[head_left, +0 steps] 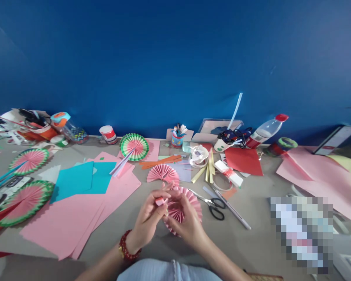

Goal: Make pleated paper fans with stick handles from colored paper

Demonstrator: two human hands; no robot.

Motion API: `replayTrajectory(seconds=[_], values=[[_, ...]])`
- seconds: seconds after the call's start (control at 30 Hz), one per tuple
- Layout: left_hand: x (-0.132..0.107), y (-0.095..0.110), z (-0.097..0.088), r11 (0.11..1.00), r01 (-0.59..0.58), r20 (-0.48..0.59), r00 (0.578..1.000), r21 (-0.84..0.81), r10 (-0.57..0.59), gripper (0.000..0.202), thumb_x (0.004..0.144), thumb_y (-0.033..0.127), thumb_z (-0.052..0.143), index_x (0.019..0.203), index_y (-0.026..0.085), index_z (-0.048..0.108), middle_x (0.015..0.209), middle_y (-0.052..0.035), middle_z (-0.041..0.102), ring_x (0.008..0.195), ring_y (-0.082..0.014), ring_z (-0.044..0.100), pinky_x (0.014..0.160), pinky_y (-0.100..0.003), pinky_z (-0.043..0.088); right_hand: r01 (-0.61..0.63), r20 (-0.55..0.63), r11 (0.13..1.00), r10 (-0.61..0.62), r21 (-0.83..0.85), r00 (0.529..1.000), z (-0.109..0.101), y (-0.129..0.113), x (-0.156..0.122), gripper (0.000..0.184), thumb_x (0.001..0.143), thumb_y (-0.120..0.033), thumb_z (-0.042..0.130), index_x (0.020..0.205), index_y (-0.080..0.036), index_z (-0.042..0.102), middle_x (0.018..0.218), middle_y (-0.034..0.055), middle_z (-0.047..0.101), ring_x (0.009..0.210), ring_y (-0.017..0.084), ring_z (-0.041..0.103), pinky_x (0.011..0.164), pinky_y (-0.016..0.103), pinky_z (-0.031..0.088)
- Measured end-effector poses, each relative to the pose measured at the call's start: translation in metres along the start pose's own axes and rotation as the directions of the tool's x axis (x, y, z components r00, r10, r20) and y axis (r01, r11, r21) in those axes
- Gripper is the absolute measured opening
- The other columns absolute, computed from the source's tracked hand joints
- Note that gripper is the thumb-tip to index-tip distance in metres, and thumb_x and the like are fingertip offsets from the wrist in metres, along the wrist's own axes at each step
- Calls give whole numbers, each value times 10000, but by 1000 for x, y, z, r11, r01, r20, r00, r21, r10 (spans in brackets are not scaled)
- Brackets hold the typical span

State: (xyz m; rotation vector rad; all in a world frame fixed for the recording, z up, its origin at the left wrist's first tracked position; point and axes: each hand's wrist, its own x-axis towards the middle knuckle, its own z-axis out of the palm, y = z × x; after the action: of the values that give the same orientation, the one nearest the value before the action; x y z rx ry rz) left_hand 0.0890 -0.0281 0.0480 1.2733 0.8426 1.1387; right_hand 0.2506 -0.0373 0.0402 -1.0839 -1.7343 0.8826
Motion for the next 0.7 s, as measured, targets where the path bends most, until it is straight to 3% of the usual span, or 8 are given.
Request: replayTrajectory(seconds=[0.1, 0.2, 0.27, 0.37, 0.43, 0.5, 0.6, 0.7], values=[[-8, 1, -6, 996, -3, 139, 990, -93, 16, 164, 949, 329, 541, 1053, 242, 633, 1188, -89, 681, 1313, -268, 492, 1129, -483, 334, 33, -23, 998, -32, 51, 999, 6, 0, -5, 306, 889, -322, 637, 1166, -218, 558, 1104, 87, 684, 1024, 224, 673, 870, 331, 556], [-15, 0, -5, 988, 7, 169, 985, -152, 19, 342, 871, 482, 619, 1097, 225, 620, 1220, -119, 641, 1306, -310, 479, 1107, -498, 356, 80, -50, 996, -82, -51, 995, 11, 1, -10, 231, 874, -299, 656, 1084, -215, 609, 983, 72, 714, 927, 221, 697, 808, 315, 567], [-16, -1, 2, 986, 6, 98, 995, -164, 10, 448, 819, 571, 644, 1075, 206, 604, 1198, -137, 622, 1221, -315, 525, 1044, -481, 421, 85, -70, 988, -95, -133, 993, 16, 5, -12, 219, 875, -280, 652, 1080, -212, 617, 948, 74, 719, 876, 222, 703, 769, 316, 574], [-7, -1, 13, 973, 26, -121, 991, -231, -55, 353, 932, 494, 518, 757, 188, 528, 920, -87, 627, 921, -217, 600, 873, -384, 505, 106, -71, 959, -129, -263, 989, 22, 10, -12, 268, 862, -280, 659, 1110, -192, 610, 1012, 117, 711, 944, 266, 694, 808, 373, 575], [2, 2, 13, 950, 57, -238, 962, -306, -134, 398, 964, 448, 474, 663, 195, 408, 690, -8, 502, 669, -135, 520, 722, -304, 506, 128, 23, 949, -127, -286, 992, 16, 12, -9, 300, 846, -317, 685, 1104, -185, 606, 998, 121, 710, 951, 276, 689, 818, 393, 573], [10, 5, 4, 937, 67, -286, 943, -342, -171, 421, 979, 459, 429, 657, 204, 341, 578, 61, 325, 502, -87, 354, 574, -241, 446, 168, 153, 944, -128, -283, 980, -2, 12, -4, 327, 841, -344, 695, 1115, -188, 607, 1011, 114, 711, 975, 267, 679, 846, 400, 565], [13, 6, -15, 971, 57, -269, 956, -234, -121, 439, 976, 462, 444, 644, 211, 303, 540, 84, 270, 428, -72, 248, 441, -198, 312, 251, 344, 896, -120, -366, 931, -41, 14, 7, 390, 842, -237, 664, 1226, -210, 598, 1238, 117, 666, 1181, 263, 594, 1023, 443, 471], [10, 2, -27, 981, 32, -84, 996, 190, -17, 341, 927, 425, 570, 695, 197, 466, 598, 49, 479, 464, -79, 411, 477, -209, 360, 288, 464, 827, -37, -482, 885, -71, 18, 13, 605, 752, -117, 625, 1338, -250, 556, 1384, 95, 581, 1314, 281, 483, 1097, 483, 388]])
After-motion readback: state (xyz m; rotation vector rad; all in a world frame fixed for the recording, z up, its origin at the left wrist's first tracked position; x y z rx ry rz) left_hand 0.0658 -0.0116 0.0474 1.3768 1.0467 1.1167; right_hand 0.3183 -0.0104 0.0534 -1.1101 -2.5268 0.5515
